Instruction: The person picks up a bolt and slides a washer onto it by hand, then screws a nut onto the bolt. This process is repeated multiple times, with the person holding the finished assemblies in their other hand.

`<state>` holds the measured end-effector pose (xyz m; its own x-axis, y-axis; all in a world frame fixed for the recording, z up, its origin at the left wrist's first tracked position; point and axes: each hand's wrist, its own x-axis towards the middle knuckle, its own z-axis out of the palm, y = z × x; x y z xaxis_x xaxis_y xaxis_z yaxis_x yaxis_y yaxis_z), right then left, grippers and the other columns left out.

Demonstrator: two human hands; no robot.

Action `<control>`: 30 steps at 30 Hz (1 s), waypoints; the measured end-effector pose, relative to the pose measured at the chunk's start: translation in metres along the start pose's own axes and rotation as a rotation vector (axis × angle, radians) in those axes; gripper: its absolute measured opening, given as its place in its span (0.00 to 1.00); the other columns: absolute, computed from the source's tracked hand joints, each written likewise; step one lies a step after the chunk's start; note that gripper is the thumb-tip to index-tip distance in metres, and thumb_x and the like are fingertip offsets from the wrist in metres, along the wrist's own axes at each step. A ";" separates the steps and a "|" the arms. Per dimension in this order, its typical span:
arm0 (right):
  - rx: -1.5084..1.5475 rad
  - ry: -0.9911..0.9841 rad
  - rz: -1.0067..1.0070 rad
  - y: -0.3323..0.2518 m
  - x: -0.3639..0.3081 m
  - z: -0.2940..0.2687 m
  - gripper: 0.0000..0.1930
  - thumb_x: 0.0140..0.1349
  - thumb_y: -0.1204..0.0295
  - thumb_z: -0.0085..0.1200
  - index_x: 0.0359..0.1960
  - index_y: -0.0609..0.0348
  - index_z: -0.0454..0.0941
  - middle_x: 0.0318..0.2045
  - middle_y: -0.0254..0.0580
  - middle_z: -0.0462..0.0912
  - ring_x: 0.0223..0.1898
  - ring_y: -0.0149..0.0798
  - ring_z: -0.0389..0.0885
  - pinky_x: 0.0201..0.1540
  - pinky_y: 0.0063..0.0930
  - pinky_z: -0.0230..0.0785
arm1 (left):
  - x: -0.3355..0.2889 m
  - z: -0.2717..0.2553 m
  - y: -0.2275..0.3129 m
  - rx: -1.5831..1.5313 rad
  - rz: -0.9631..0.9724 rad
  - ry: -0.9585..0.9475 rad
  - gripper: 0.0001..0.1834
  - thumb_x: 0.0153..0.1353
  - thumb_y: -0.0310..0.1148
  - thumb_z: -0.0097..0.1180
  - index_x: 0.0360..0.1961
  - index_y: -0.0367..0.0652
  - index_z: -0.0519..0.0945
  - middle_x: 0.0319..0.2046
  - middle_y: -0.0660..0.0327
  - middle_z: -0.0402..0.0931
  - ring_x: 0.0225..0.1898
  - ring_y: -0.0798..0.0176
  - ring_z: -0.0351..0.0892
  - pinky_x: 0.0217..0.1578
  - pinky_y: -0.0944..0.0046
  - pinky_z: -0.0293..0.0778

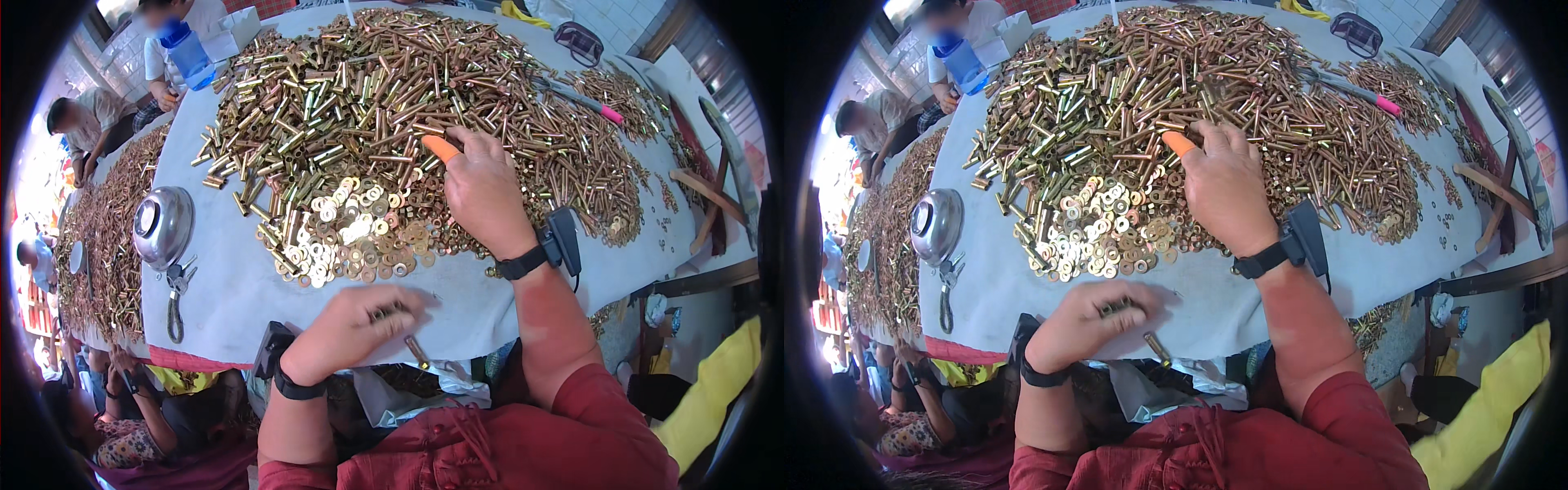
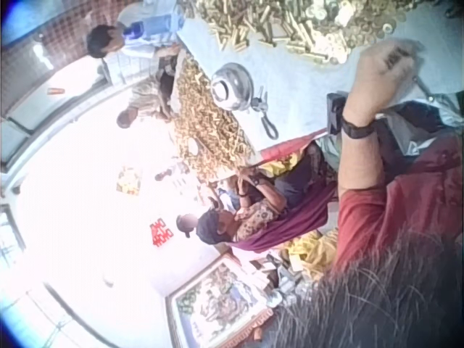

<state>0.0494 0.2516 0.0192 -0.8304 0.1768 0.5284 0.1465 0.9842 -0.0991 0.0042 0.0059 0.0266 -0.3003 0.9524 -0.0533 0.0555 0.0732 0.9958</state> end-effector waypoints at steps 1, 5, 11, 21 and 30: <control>-0.066 -0.002 0.002 -0.001 -0.001 0.001 0.25 0.55 0.77 0.53 0.57 0.47 0.76 0.55 0.42 0.74 0.56 0.50 0.70 0.58 0.43 0.64 | 0.002 -0.004 -0.004 -0.003 0.013 0.052 0.14 0.64 0.23 0.52 0.51 0.38 0.78 0.34 0.62 0.80 0.43 0.67 0.79 0.47 0.65 0.75; -0.126 -0.004 0.027 -0.005 -0.001 -0.002 0.24 0.55 0.77 0.54 0.56 0.47 0.77 0.52 0.42 0.76 0.54 0.49 0.71 0.57 0.42 0.64 | -0.001 -0.007 -0.006 -0.311 -0.115 0.274 0.20 0.68 0.22 0.47 0.61 0.39 0.69 0.41 0.63 0.77 0.37 0.71 0.76 0.37 0.72 0.73; -0.116 -0.065 0.012 -0.003 -0.001 -0.003 0.09 0.56 0.74 0.54 0.39 0.54 0.81 0.38 0.36 0.78 0.45 0.44 0.72 0.46 0.41 0.64 | 0.004 -0.003 0.008 -0.369 -0.187 0.385 0.12 0.70 0.23 0.45 0.53 0.39 0.66 0.40 0.61 0.78 0.26 0.75 0.71 0.24 0.77 0.66; 0.143 0.074 0.021 -0.007 -0.003 -0.008 0.06 0.59 0.68 0.57 0.36 0.53 0.81 0.30 0.38 0.79 0.38 0.44 0.74 0.44 0.41 0.65 | 0.006 -0.005 -0.005 -0.335 -0.157 0.424 0.04 0.71 0.27 0.48 0.43 0.40 0.68 0.34 0.63 0.80 0.23 0.77 0.68 0.22 0.77 0.64; 0.721 -0.256 0.053 -0.074 -0.020 -0.020 0.12 0.61 0.65 0.57 0.43 0.56 0.81 0.33 0.48 0.82 0.39 0.52 0.79 0.42 0.42 0.72 | 0.006 -0.004 -0.013 -0.499 -0.052 0.509 0.08 0.70 0.31 0.53 0.45 0.42 0.70 0.31 0.66 0.78 0.22 0.78 0.68 0.22 0.77 0.63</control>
<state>0.0657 0.1752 0.0326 -0.9435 0.1309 0.3044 -0.1242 0.7119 -0.6912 -0.0018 0.0097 0.0139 -0.7049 0.6857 -0.1816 -0.3766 -0.1449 0.9150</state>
